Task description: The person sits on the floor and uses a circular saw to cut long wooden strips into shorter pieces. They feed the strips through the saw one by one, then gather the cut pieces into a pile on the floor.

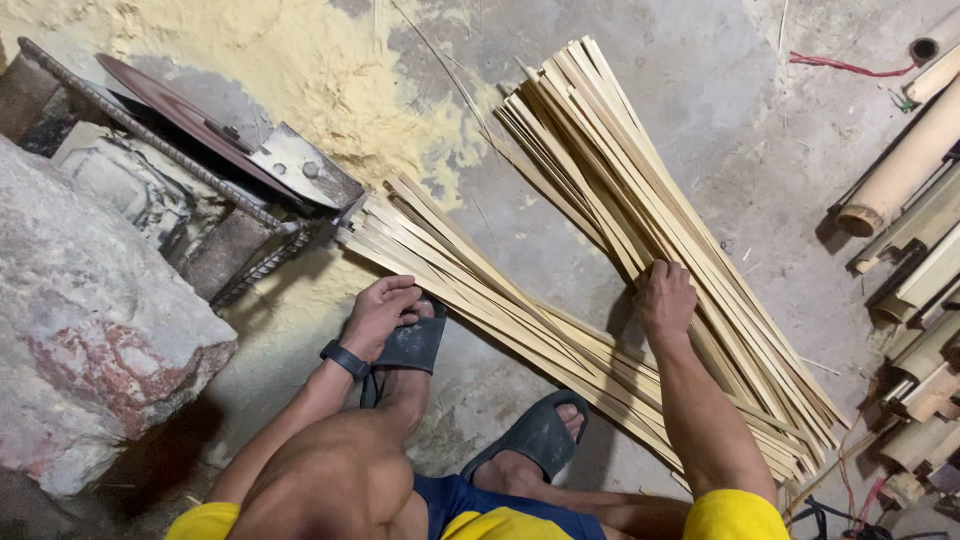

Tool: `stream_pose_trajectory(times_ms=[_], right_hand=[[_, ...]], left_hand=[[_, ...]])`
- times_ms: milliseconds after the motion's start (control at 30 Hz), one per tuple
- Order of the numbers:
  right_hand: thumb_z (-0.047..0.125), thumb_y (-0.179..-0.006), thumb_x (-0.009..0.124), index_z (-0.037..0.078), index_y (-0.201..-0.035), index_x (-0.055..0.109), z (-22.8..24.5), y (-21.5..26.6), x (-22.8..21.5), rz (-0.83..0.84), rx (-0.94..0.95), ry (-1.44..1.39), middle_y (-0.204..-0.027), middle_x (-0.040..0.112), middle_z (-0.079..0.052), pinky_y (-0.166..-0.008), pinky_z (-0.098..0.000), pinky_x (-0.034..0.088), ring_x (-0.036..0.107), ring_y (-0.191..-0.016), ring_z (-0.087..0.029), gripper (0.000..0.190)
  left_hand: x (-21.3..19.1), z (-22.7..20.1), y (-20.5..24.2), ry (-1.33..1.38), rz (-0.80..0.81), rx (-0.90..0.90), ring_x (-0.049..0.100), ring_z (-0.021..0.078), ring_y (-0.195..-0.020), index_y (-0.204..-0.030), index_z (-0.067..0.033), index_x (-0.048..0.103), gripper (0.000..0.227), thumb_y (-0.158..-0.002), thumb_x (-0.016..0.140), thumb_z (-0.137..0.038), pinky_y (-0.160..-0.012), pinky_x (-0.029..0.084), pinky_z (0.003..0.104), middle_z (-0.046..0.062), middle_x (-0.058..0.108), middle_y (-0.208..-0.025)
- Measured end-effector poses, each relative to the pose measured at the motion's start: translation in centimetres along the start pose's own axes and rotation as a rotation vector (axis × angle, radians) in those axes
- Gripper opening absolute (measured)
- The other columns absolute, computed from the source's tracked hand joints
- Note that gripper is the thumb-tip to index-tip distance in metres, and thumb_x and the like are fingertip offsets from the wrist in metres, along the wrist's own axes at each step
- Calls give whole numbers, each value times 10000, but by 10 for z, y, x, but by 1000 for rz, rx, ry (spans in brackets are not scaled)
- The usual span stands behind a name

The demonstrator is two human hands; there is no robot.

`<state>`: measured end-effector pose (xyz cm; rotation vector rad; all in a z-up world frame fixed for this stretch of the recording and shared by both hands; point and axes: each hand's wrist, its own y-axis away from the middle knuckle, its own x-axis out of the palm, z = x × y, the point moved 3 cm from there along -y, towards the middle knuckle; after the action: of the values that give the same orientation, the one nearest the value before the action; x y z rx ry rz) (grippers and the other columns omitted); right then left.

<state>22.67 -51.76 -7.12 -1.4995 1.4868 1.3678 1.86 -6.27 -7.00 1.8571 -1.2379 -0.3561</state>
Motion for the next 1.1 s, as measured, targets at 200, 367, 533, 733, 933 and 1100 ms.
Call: stream_pose_trajectory(times_ms=[200, 367, 533, 733, 933, 1100], right_hand=[[192, -958, 681, 80, -1069, 659, -8, 5, -43, -29, -42, -377, -950, 693, -97, -717, -374, 577, 674, -805, -217, 159], [92, -1039, 612, 13, -1096, 628, -3, 18, -79, -150, -177, -826, -683, 649, -110, -523, -370, 494, 579, -549, -176, 99], [110, -993, 573, 49, -1142, 744, 56, 63, -103, -165, -622, -747, -513, 649, -53, -339, -287, 419, 552, -360, -96, 235], [120, -972, 574, 67, -1134, 708, 101, 112, -123, 14, -729, -741, -821, 730, -110, -449, -342, 550, 670, -497, -232, 216], [171, -936, 633, 91, -1028, 681, 143, 123, -127, -89, -676, -673, -821, 703, -157, -540, -481, 521, 658, -635, -413, 131], [168, -947, 633, 85, -1049, 671, 167, 120, -139, -91, -660, -676, -791, 688, -170, -541, -497, 517, 654, -631, -418, 137]], left_hand=[[12, -13, 1, 62, 72, 57, 671, 130, -768, -1296, 40, 578, 411, -938, 705, -117, -620, 556, 249, 105, 690, -917], [29, -41, 11, -40, 163, 150, 661, 136, -797, -1381, 35, 566, 491, -953, 700, -166, -628, 572, 259, 116, 684, -1063], [52, -83, 33, 125, 525, 497, 646, 160, -1201, -1534, -85, 329, 614, -995, 615, -156, -891, 621, 292, 54, 571, -1445], [36, -86, 48, 283, 496, 456, 687, 215, -1146, -1512, -5, 481, 444, -1092, 530, -141, -873, 627, 333, 150, 689, -1296], [20, -70, 36, 348, 324, 263, 703, 238, -959, -1424, -27, 536, 395, -1081, 510, -221, -726, 570, 330, 109, 700, -1130], [11, -81, 20, 337, 282, 376, 703, 202, -992, -1444, -7, 512, 441, -1082, 491, -259, -862, 633, 356, 104, 708, -1115]])
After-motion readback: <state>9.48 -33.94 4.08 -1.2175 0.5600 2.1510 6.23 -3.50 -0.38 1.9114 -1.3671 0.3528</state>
